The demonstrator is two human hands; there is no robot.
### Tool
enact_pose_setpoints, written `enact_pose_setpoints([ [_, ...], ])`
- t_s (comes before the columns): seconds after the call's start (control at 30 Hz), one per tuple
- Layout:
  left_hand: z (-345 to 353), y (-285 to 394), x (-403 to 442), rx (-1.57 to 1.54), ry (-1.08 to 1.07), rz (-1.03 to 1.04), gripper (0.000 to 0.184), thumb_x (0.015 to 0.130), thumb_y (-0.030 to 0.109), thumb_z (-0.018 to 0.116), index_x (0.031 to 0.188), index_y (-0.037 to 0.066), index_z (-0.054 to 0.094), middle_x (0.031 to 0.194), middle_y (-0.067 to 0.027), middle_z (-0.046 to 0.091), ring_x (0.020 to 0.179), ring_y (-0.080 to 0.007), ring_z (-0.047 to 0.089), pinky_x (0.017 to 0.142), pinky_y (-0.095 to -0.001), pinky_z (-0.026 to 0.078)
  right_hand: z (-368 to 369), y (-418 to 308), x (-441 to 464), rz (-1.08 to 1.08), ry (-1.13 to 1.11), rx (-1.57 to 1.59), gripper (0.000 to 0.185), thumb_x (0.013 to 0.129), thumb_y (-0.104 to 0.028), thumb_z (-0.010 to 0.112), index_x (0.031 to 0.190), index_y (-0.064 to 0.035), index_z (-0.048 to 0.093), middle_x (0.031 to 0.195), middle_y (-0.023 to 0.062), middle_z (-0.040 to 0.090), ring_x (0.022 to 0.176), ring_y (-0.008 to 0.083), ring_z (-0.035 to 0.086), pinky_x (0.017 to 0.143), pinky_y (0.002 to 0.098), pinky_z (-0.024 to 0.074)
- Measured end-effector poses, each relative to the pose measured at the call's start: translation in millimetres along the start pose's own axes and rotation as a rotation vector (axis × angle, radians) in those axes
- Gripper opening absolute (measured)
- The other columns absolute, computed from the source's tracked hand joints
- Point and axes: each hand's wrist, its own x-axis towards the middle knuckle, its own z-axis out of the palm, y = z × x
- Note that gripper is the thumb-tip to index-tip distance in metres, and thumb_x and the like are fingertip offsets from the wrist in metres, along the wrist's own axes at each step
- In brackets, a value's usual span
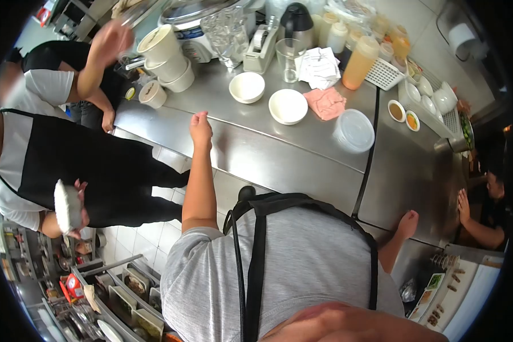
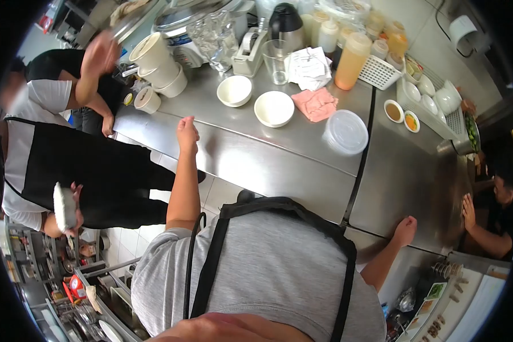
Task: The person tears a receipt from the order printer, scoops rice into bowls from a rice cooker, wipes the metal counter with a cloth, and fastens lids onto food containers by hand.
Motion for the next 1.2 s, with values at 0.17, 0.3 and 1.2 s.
enact_pose_setpoints([
  [0.17, -53.4, 39.2, 22.3, -0.172, 0.150, 0.044, 0.022, 0.084, 0.026, 0.047, 0.070, 0.009, 0.044, 0.044, 0.0052, 0.031, 0.033, -0.0043, 0.027, 0.030, -0.0193, 0.020, 2.0, -8.0, -2.1, 0.087, 0.039, 0.069, 0.027, 0.078, -0.027, 0.047, 0.096, -0.0096, 0.057, 0.094, 0.0084, 0.059, 0.085, 0.0264, 0.056, 0.074, 0.0359, 0.0430],
  [0.3, -111.4, 57.7, 56.6, -0.271, 0.239, 0.121, 0.014, 0.082, 0.020, 0.049, 0.076, 0.009, 0.045, 0.051, 0.0032, 0.037, 0.038, -0.0047, 0.032, 0.032, -0.0180, 0.024, 16.3, -28.4, -8.1, 0.055, 0.100, 0.352, 0.026, 0.077, -0.023, 0.049, 0.092, -0.0047, 0.058, 0.091, 0.0085, 0.060, 0.084, 0.0240, 0.056, 0.075, 0.0327, 0.0423],
  [1.2, 48.0, 22.3, 121.5, 0.718, -0.984, -0.290, 0.057, 0.080, 0.048, 0.043, 0.109, 0.000, 0.043, 0.069, -0.0105, 0.055, 0.049, -0.0165, 0.053, 0.042, -0.0278, 0.044, -131.1, -680.1, -198.7, -1.581, -0.582, 0.722, 0.023, 0.076, -0.014, 0.056, 0.096, -0.0030, 0.054, 0.079, 0.0050, 0.056, 0.070, 0.0114, 0.053, 0.064, 0.0249, 0.0433],
])
